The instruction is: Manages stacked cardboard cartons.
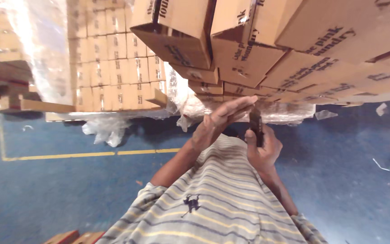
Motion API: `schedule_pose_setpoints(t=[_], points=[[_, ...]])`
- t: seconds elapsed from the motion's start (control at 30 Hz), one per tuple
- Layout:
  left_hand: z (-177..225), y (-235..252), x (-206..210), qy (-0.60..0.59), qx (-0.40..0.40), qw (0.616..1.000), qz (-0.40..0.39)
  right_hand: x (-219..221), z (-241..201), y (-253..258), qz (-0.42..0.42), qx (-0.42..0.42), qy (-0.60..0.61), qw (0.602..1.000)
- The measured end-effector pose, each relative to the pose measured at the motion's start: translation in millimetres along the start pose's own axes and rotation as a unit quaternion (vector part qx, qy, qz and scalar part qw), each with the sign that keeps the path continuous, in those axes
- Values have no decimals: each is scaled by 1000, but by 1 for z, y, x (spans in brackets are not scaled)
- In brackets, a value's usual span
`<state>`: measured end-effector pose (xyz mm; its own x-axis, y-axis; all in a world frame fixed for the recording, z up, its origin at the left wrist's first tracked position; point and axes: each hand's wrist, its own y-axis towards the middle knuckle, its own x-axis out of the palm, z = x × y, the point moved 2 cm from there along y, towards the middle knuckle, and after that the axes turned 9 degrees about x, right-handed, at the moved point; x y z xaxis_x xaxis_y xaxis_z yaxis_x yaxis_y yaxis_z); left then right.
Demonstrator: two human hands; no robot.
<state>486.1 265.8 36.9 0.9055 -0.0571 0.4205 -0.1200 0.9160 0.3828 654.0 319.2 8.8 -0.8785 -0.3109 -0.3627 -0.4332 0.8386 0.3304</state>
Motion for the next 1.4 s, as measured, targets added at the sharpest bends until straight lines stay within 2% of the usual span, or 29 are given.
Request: schedule_pose_setpoints(t=[0.13,0.2,0.3,0.4,0.57,0.73,1.1,1.2,1.4], points=[[-6,1,0,-14,-3,1000,7,-3,3,2,-15,50,15,999],[-9,1,0,-53,-14,998,32,-2,2,-1,-32,7,6,999],[-15,2,-1,-108,-55,988,91,3,-6,-8,-117,-66,-40,990],[-21,2,-4,-119,-85,982,121,10,-7,-14,-162,-87,-80,980],[-21,-1,-2,-83,-78,986,119,5,-7,-7,-92,-76,-64,991],[-25,-3,-1,-78,-72,989,101,3,-2,-3,-88,-60,-90,990],[-30,6,12,-73,-88,990,80,-19,-2,-5,38,-77,17,996],[-34,8,17,-69,-92,990,75,-23,2,-8,33,-61,16,997],[-44,9,31,-64,-106,990,63,-27,12,-16,-34,0,-39,999]])
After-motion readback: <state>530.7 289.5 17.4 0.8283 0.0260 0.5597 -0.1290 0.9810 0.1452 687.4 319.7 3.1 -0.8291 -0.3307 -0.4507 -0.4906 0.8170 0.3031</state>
